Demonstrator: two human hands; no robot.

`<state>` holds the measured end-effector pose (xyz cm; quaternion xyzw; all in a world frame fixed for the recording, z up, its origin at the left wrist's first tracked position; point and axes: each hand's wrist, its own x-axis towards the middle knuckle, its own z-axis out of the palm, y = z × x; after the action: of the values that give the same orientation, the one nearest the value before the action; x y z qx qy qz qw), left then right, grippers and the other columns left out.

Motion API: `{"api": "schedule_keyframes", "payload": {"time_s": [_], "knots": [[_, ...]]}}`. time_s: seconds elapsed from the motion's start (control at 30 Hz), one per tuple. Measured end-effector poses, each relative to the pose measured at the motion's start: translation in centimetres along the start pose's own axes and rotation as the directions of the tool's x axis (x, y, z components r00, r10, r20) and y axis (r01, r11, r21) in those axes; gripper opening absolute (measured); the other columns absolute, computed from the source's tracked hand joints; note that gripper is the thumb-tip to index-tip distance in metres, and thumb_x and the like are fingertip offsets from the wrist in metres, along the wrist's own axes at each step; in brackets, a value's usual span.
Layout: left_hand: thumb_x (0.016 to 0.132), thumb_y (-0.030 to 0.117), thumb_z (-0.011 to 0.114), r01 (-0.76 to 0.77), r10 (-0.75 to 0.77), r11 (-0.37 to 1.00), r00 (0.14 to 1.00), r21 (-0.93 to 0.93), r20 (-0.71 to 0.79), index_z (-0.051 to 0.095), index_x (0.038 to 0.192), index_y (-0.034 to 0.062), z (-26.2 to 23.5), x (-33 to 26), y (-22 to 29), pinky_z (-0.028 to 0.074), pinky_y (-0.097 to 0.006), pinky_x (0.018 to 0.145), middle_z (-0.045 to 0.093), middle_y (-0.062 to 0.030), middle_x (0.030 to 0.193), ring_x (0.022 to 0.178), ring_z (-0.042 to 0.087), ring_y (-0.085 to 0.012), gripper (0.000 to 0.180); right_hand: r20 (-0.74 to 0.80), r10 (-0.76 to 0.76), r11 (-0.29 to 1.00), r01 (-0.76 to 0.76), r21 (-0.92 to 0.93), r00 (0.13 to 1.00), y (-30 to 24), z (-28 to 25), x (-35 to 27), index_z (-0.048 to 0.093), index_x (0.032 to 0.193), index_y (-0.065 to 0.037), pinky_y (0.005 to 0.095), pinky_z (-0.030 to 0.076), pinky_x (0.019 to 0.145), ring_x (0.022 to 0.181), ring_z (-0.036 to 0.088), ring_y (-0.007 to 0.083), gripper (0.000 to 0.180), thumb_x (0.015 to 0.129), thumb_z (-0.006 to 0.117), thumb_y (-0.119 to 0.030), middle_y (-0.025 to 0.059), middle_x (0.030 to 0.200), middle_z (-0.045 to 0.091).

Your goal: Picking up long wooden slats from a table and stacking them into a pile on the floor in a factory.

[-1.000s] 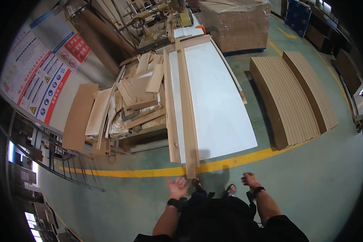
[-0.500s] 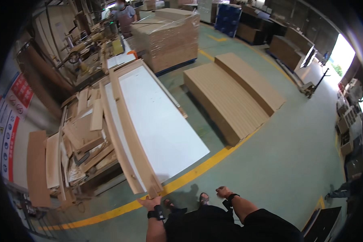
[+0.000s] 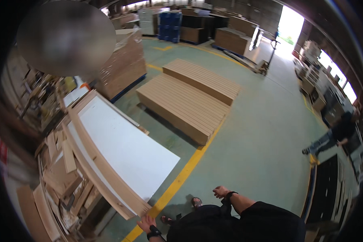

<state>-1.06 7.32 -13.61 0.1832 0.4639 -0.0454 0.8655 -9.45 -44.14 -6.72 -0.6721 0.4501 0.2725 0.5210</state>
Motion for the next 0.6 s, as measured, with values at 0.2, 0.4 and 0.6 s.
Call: {"api": "schedule_keyframes", "payload": {"time_s": [0.2, 0.4, 0.6], "knots": [[0.091, 0.061, 0.046, 0.178, -0.152, 0.976, 0.97, 0.129, -0.189, 0.044, 0.137, 0.0106, -14.4, -1.9, -1.7, 0.043, -0.054, 0.094, 0.054, -0.0161, 0.121, 0.106, 0.054, -0.0363, 0.068, 0.053, -0.068, 0.998, 0.069, -0.014, 0.996, -0.6, 0.9, 0.7, 0.065, 0.112, -0.002, 0.031, 0.052, 0.055, 0.066, 0.062, 0.0166, 0.035, 0.092, 0.055, -0.029, 0.0067, 0.087, 0.068], [0.096, 0.048, 0.041, 0.073, 0.031, 0.973, 0.9, 0.22, -0.436, 0.043, 0.141, 0.0103, -16.6, -9.4, -0.8, 0.036, -0.054, 0.106, 0.051, -0.0172, 0.134, 0.12, 0.052, -0.0369, 0.058, 0.234, 0.009, 0.994, -0.035, 0.107, 0.972, -0.6, 1.2, 2.3, 0.061, 0.111, -0.002, 0.0318, 0.047, 0.046, 0.058, 0.059, 0.0184, 0.025, 0.093, 0.057, -0.019, 0.0113, 0.082, 0.066], [0.1, 0.042, 0.038, -0.045, 0.084, 0.99, 0.951, 0.135, -0.298, 0.03, 0.148, 0.0015, -12.9, -11.9, -1.6, 0.038, -0.052, 0.107, 0.046, -0.0255, 0.14, 0.125, 0.048, -0.0421, 0.063, 0.3, 0.086, 0.995, -0.1, 0.031, 0.95, -3.1, 1.6, 2.8, 0.057, 0.122, -0.001, 0.0321, 0.049, 0.05, 0.059, 0.061, 0.0207, 0.034, 0.092, 0.055, -0.019, 0.0123, 0.083, 0.066]]}}
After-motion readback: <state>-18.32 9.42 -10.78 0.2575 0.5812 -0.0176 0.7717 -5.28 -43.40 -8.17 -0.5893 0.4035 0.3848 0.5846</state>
